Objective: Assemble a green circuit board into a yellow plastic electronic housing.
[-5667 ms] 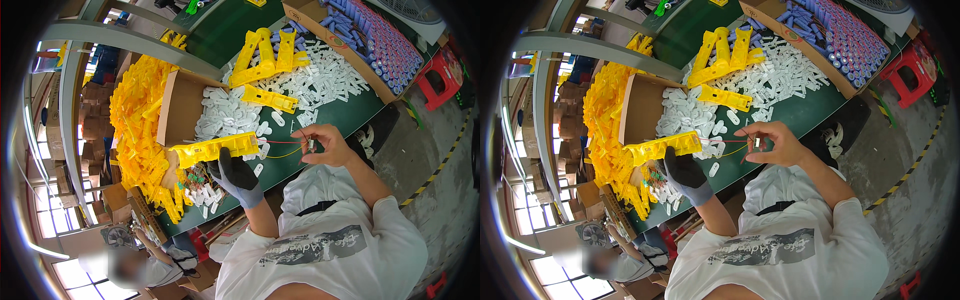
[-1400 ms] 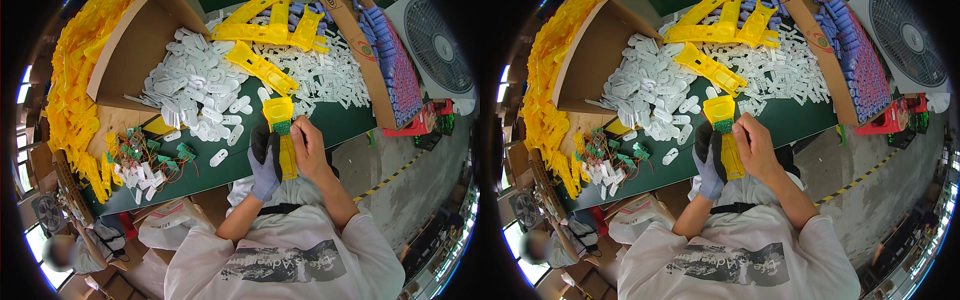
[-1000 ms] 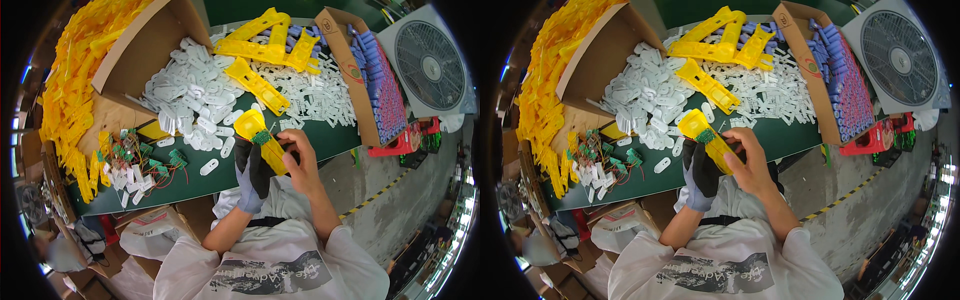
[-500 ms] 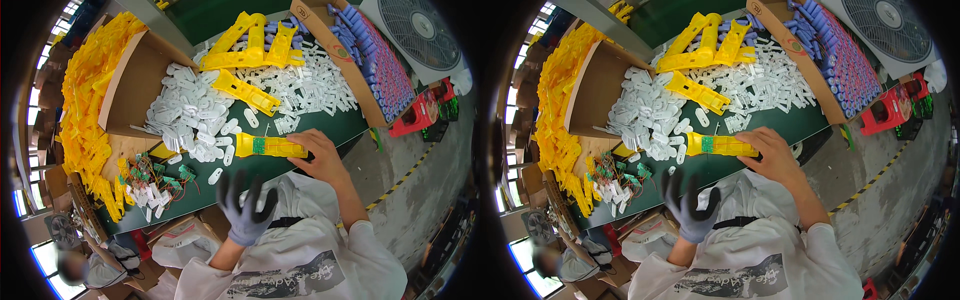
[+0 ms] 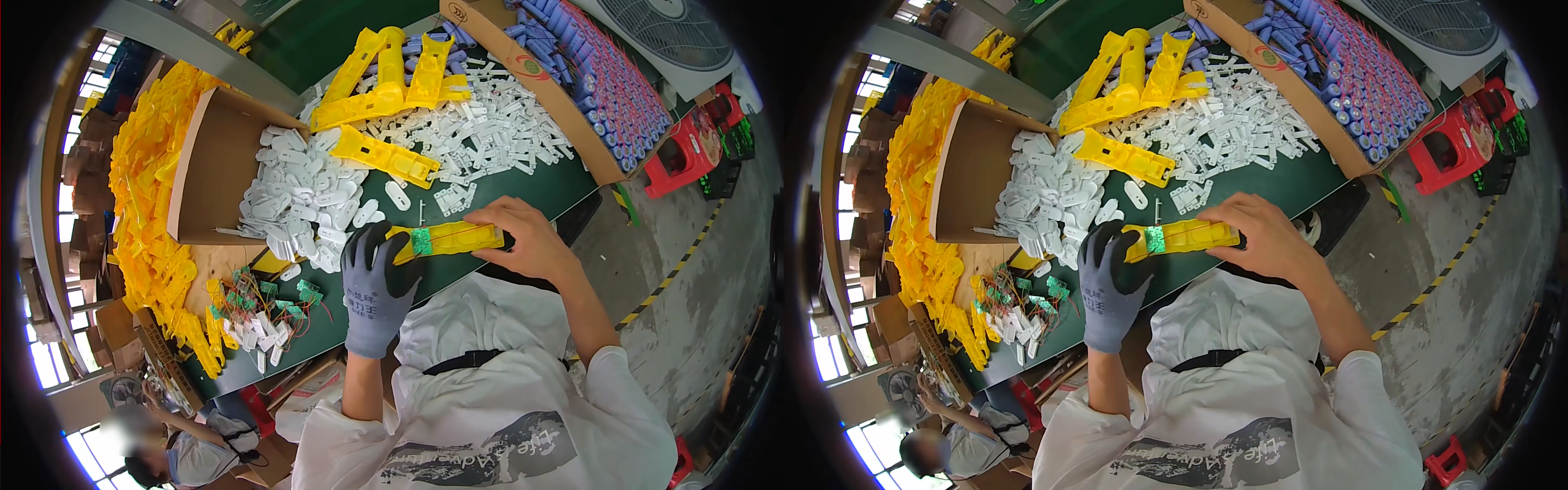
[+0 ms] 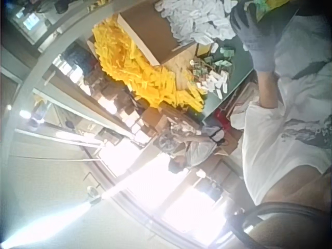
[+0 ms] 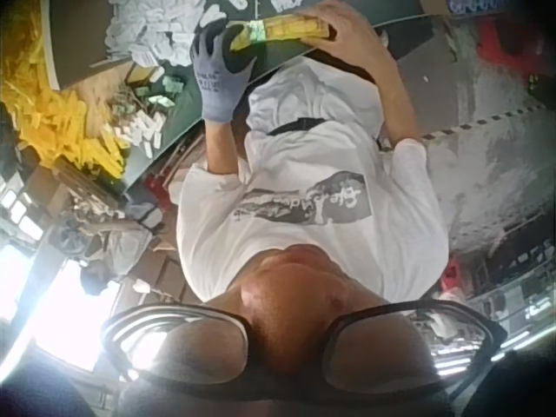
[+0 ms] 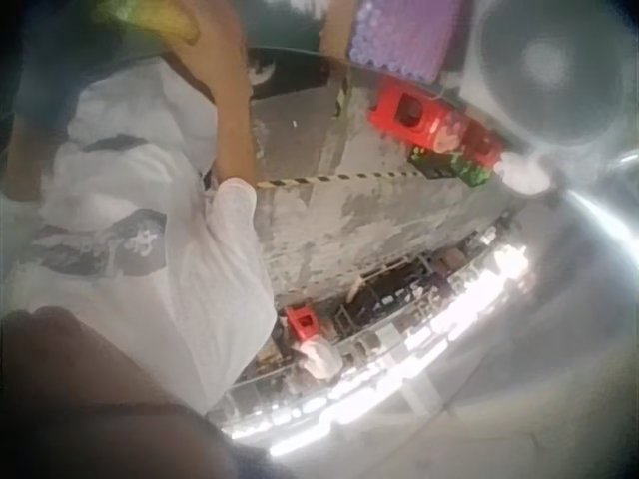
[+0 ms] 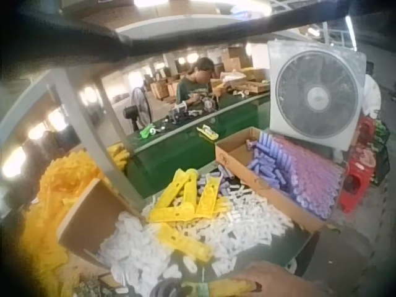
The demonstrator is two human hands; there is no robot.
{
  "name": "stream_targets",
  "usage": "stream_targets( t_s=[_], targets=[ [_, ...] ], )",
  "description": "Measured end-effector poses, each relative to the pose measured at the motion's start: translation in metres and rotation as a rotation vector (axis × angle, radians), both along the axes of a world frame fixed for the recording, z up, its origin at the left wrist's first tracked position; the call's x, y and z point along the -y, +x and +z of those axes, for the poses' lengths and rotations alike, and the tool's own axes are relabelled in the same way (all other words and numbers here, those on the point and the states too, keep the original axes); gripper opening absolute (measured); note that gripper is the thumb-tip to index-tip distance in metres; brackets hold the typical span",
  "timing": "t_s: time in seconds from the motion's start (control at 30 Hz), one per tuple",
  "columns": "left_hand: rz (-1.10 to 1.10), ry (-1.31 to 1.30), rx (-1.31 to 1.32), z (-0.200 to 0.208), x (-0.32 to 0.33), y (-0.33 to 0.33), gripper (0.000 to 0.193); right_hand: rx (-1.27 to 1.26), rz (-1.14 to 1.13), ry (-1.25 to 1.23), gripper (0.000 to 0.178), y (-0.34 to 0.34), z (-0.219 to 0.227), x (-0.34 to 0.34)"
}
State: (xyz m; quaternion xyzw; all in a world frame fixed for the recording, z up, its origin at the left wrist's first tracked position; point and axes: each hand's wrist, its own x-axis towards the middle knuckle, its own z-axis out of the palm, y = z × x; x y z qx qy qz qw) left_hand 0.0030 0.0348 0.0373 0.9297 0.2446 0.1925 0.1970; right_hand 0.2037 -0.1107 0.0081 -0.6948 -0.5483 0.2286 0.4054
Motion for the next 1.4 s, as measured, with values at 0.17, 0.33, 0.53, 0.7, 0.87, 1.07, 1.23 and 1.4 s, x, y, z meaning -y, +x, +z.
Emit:
stream_targets(
  t_s=[0.17, 0.33, 0.53, 0.7, 0.87, 1.07, 1.23, 1.4],
  targets=[
    [0.112, 0.036, -0.09, -0.002, 0.018, -0.021, 0.04, 0.045, -0.007, 0.034, 0.049, 0.0, -0.005, -0.003],
    [0.16, 0.048, -0.174, -0.01, 0.027, -0.021, 0.034, 0.045, -0.005, 0.048, 0.045, 0.0, -0.006, -0.005],
    [0.108, 0.177, -0.164, -0.018, 0.019, -0.025, 0.04, 0.048, -0.022, 0.073, 0.044, -0.001, -0.007, -0.006],
    [-0.071, 0.253, -0.029, -0.028, 0.009, -0.025, 0.036, 0.062, -0.011, 0.048, 0.045, 0.0, -0.011, -0.007],
    [-0.152, 0.198, 0.069, -0.031, -0.002, -0.02, 0.043, 0.064, -0.022, 0.092, 0.049, 0.002, -0.009, -0.004],
    [0.078, 0.165, 0.118, -0.035, -0.022, -0.025, 0.039, 0.028, -0.006, 0.107, 0.043, 0.003, -0.01, -0.005],
    [0.424, 0.103, 0.214, -0.02, -0.016, -0.022, 0.04, 0.053, -0.033, 0.104, 0.042, 0.004, -0.013, -0.002],
    [0.256, 0.324, 0.246, 0.04, 0.022, -0.01, 0.046, 0.016, -0.042, 0.05, 0.043, 0.0, -0.01, -0.005]
  ],
)
